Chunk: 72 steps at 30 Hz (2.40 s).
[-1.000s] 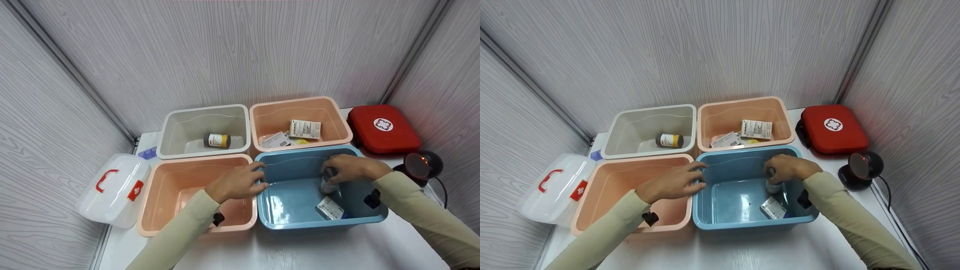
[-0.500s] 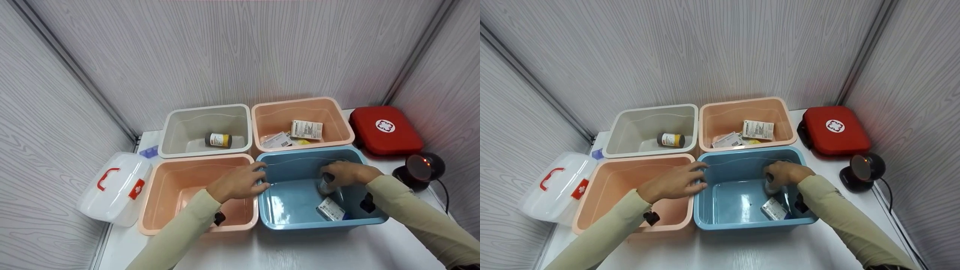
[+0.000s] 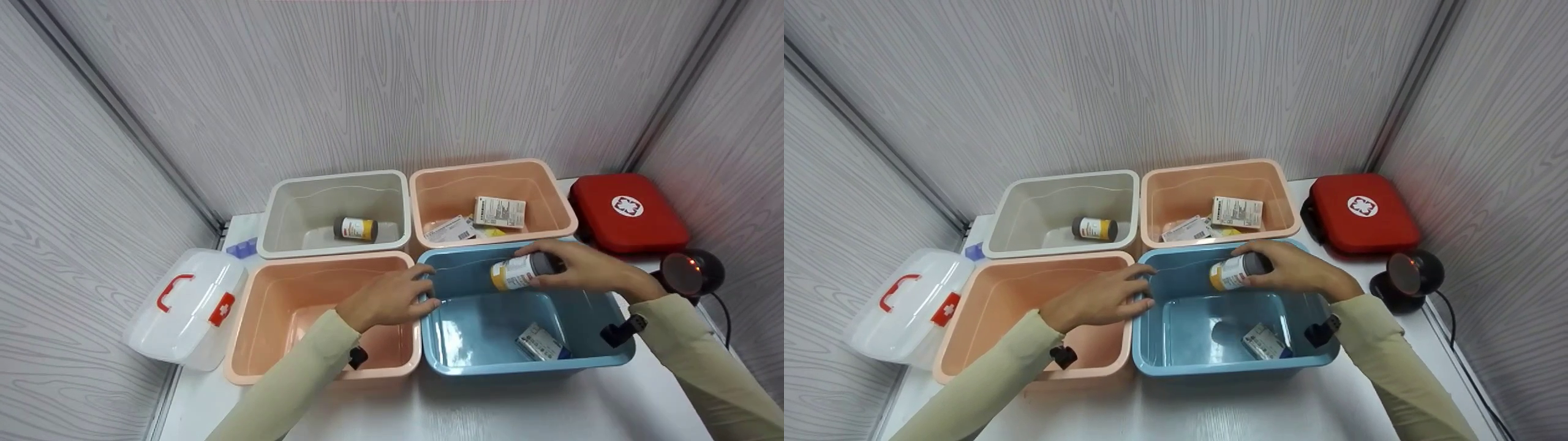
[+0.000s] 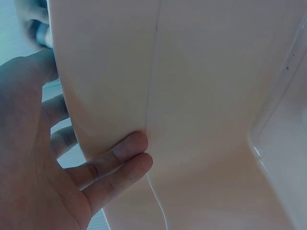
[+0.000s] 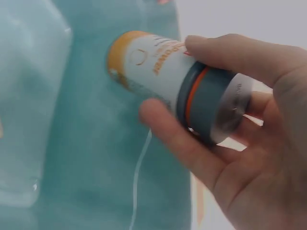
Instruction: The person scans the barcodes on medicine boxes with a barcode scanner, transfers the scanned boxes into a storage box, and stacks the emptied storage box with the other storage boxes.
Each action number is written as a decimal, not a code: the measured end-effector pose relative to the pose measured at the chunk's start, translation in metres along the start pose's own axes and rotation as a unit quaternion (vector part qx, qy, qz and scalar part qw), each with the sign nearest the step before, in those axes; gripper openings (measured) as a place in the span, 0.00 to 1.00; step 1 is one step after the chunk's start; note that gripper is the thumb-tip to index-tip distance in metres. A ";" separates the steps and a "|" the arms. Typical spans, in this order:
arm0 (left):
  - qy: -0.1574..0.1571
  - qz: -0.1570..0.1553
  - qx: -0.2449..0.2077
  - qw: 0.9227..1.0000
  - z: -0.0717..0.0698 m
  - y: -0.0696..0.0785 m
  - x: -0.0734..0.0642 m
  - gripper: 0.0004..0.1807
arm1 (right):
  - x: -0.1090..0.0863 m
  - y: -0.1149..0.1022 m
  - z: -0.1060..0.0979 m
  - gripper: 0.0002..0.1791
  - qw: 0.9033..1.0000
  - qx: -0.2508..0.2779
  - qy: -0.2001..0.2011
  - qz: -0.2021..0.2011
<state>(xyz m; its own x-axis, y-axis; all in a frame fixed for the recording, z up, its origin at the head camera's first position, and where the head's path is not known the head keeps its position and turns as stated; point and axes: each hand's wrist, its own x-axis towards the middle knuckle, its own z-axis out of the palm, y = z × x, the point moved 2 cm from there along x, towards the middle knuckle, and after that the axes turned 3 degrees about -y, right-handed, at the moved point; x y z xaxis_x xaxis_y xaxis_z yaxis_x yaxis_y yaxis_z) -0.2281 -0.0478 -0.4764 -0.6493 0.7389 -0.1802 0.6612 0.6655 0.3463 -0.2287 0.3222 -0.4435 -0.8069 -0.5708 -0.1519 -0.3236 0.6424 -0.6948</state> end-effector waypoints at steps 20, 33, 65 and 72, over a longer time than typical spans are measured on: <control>-0.005 -0.004 -0.009 1.000 0.000 0.000 0.000 0.24 | -0.042 0.018 -0.010 0.19 0.971 0.058 0.233 -0.022; -0.003 -0.002 -0.002 1.000 0.002 -0.001 0.001 0.25 | -0.065 0.033 -0.012 0.23 0.954 0.074 0.290 -0.015; -0.006 -0.013 -0.008 1.000 0.003 -0.002 0.001 0.26 | -0.130 0.118 0.023 0.21 0.827 0.342 0.443 0.050; -0.007 -0.009 -0.017 1.000 0.003 -0.001 0.001 0.26 | -0.137 0.137 0.050 0.23 0.707 0.535 0.453 0.099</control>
<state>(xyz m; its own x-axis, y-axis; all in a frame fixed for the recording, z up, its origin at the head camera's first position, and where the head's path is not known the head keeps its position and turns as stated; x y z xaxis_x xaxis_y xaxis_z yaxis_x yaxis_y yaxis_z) -0.2282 -0.0480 -0.4797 -0.6562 0.7277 -0.1998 0.6356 0.6757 0.3734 -0.1377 0.4630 -0.5529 -0.9259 0.3490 -0.1445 0.0072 -0.3663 -0.9305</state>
